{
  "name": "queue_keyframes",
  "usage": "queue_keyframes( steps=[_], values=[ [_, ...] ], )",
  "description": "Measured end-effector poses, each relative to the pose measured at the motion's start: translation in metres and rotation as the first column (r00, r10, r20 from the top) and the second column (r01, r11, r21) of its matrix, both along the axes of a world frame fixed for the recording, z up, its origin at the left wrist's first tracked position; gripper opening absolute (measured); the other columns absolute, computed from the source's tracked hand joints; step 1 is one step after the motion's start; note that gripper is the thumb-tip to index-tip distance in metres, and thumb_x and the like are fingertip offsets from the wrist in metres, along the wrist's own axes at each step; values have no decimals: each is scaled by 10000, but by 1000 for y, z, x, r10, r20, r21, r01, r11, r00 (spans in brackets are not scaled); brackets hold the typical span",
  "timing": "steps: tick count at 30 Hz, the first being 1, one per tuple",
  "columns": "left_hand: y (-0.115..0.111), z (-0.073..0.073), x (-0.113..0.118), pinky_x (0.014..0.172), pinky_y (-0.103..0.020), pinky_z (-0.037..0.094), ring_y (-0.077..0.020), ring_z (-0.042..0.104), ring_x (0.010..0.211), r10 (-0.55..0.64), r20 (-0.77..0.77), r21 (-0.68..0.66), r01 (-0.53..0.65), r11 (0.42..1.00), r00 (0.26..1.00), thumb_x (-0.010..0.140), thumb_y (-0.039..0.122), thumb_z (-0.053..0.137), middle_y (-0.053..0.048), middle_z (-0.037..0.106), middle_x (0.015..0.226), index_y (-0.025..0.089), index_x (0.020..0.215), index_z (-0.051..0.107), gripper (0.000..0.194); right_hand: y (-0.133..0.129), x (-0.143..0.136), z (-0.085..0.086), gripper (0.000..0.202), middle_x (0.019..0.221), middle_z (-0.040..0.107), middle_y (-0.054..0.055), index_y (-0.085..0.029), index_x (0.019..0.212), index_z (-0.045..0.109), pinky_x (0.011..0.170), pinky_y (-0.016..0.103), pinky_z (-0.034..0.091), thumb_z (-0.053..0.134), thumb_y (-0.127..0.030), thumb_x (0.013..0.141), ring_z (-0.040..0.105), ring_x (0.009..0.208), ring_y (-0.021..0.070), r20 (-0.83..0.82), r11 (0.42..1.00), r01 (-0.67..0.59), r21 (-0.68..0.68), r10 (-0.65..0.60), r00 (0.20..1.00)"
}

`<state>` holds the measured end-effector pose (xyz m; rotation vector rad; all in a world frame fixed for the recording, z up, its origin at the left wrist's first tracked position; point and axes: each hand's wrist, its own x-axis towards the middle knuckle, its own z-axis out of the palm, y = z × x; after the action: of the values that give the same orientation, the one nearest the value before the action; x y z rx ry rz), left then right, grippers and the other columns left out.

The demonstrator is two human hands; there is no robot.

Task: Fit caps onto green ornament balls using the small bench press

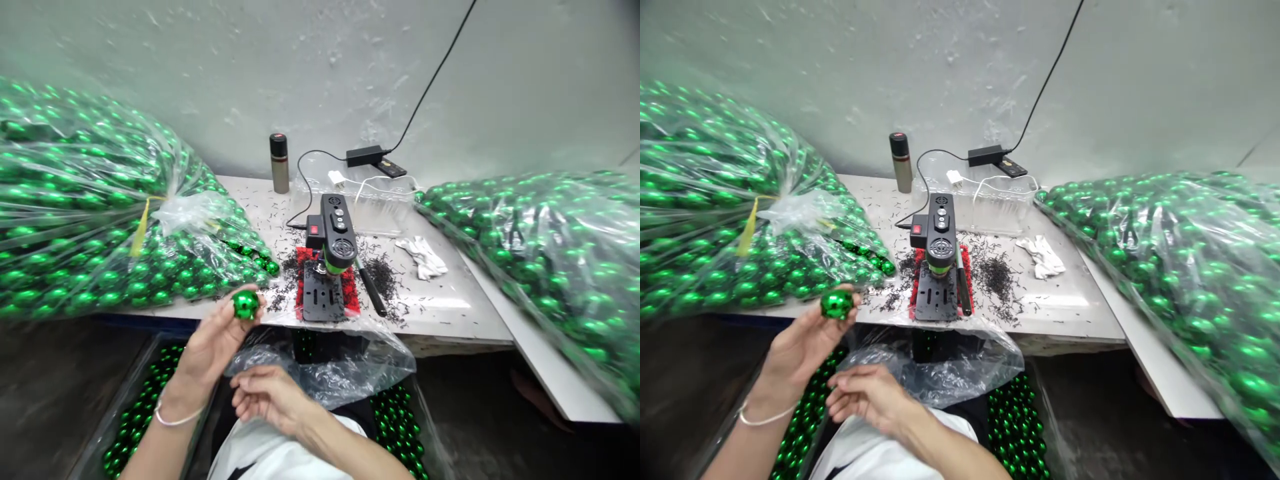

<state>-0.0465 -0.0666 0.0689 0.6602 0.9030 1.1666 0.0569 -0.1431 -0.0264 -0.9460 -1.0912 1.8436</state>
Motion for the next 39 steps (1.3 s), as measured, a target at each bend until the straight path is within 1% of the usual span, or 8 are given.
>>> queue_keyframes(
  steps=[5,8,19,24,30,36,38,39],
  values=[
    [23,-14,-18,1042,-367,473,-291,598,1153,335,-548,397,-114,911,766,692,262,836,-61,708,1071,236,1039,742,361,10,16,7,298,1266,683,134,-214,1172,668,1028,488,522,518,-333,944,612,1231,242,488,814,-41,579,-306,818],
    [36,-29,-5,1163,-423,339,-328,533,1260,376,-586,515,-28,857,718,699,253,832,-101,687,1173,261,1044,751,354,8,8,19,302,1180,726,109,-210,1198,650,1018,417,533,481,-231,948,638,1188,212,458,555,-192,810,-392,798],
    [75,-59,43,1163,-470,270,-343,525,1276,314,-614,575,138,807,724,767,316,785,-141,678,1253,234,1054,747,300,-17,-36,6,294,1223,731,-3,-240,1181,648,1180,309,392,481,-285,944,581,1293,93,432,162,-424,891,-13,902],
    [85,-59,7,1123,-466,323,-333,556,1235,433,-639,607,71,791,636,766,293,787,-135,687,1213,228,1094,728,339,29,-6,-18,323,1315,683,39,-257,1248,616,1148,360,444,548,-279,933,542,1350,158,443,167,-419,893,-157,882],
    [99,-45,-63,1094,-436,367,-308,556,1248,687,-670,717,7,697,280,862,306,695,-136,660,1270,205,1202,655,357,49,6,-14,438,1418,578,183,-128,1377,522,1091,434,493,380,-182,966,553,1344,272,483,476,-217,852,-557,675],
    [104,-43,-61,1069,-408,405,-283,593,1197,715,-652,738,-6,675,252,877,322,685,-132,671,1229,196,1221,641,370,8,-51,-1,396,1457,571,-3,-288,1351,527,1183,333,399,497,-286,957,440,1434,147,441,-7,-441,897,-3,898],
    [104,-44,-62,1046,-393,427,-270,610,1159,729,-636,747,-35,664,254,883,351,679,-131,674,1211,191,1221,641,376,15,-49,-15,360,1433,592,-51,-330,1315,551,1197,326,372,502,-273,962,475,1403,115,526,-3,-528,849,94,845],
    [103,-45,-66,1026,-387,443,-262,622,1131,735,-630,750,-52,660,250,884,370,678,-128,677,1197,187,1218,643,383,22,-42,-23,337,1386,631,-61,-341,1276,583,1184,327,388,517,-261,956,522,1361,118,587,101,-591,800,74,806]
  ],
)
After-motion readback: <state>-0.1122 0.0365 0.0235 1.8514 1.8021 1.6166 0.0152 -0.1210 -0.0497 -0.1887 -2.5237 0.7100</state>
